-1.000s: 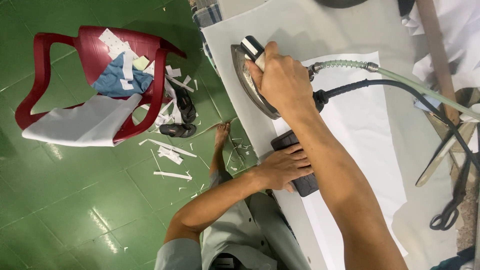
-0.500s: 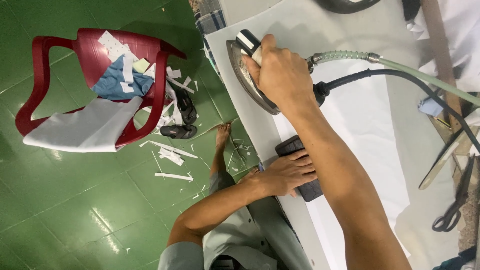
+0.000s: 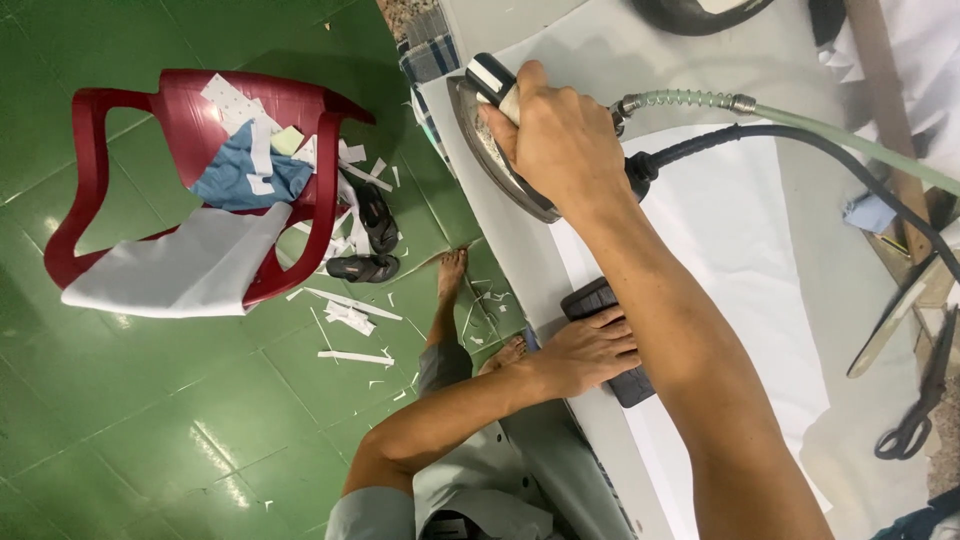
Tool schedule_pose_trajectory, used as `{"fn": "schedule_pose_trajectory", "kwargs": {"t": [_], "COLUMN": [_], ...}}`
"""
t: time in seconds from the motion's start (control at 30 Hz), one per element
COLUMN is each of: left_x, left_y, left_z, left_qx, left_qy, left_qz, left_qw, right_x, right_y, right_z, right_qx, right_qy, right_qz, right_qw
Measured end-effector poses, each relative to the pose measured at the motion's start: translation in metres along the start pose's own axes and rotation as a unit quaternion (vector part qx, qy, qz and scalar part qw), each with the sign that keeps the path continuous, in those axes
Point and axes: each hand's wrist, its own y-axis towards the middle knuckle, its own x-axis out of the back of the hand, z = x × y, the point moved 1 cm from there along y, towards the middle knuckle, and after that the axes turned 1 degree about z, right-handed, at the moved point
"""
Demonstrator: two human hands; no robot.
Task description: The person irons a white fabric piece on a work table, then uses scissors to cut it into a smaller rectangular shape. They discard the offcut, retrieve another white fabric piece, and iron it as well.
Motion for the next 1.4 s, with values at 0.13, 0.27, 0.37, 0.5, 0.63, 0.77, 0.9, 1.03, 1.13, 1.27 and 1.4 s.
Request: {"fn": "schedule_pose_trajectory", "kwargs": {"t": [0.13,0.27,0.37,0.5,0.63,0.77,0.9,1.03,1.13,1.27,1.4], "left_x": [0.002,-0.013,-0.009,0.059,0.107,0.154,0.150,0.155,0.152,0.151,0.120], "left_y": [0.002,0.004,0.007,0.010,-0.003,-0.011,-0.008,-0.010,-0.014,-0.007,0.007], "left_z": [-0.002,0.001,0.019,0.055,0.108,0.133,0.144,0.142,0.150,0.131,0.070], "left_qx": [0.013,0.006,-0.008,0.029,0.146,0.173,0.130,0.086,0.059,-0.003,-0.079], "left_qy": [0.027,0.098,0.135,0.158,0.165,0.286,0.294,0.305,0.323,0.307,0.203], "left_qz": [0.047,0.037,-0.009,0.012,0.119,-0.013,-0.140,-0.138,-0.131,-0.088,0.024], "left_qw": [0.998,0.994,0.991,0.987,0.968,0.943,0.936,0.938,0.935,0.948,0.976], "right_x": [0.005,0.008,0.009,0.007,0.029,0.065,0.047,0.002,-0.009,-0.035,-0.038], "right_y": [0.009,0.021,0.036,0.033,-0.028,-0.121,-0.204,-0.270,-0.309,-0.368,-0.439], "right_z": [0.005,0.007,0.000,-0.043,-0.084,-0.100,-0.098,-0.076,-0.053,-0.038,-0.034], "right_qx": [-0.003,-0.014,-0.009,0.033,-0.001,-0.130,-0.277,-0.330,-0.336,-0.334,-0.346], "right_qy": [0.014,0.018,0.016,-0.021,-0.175,-0.079,0.031,0.089,0.122,0.131,0.140], "right_qz": [0.002,0.028,0.019,-0.036,-0.155,-0.132,-0.095,-0.055,-0.061,-0.056,-0.055], "right_qw": [1.000,0.999,1.000,0.999,0.972,0.979,0.956,0.938,0.932,0.932,0.926]}}
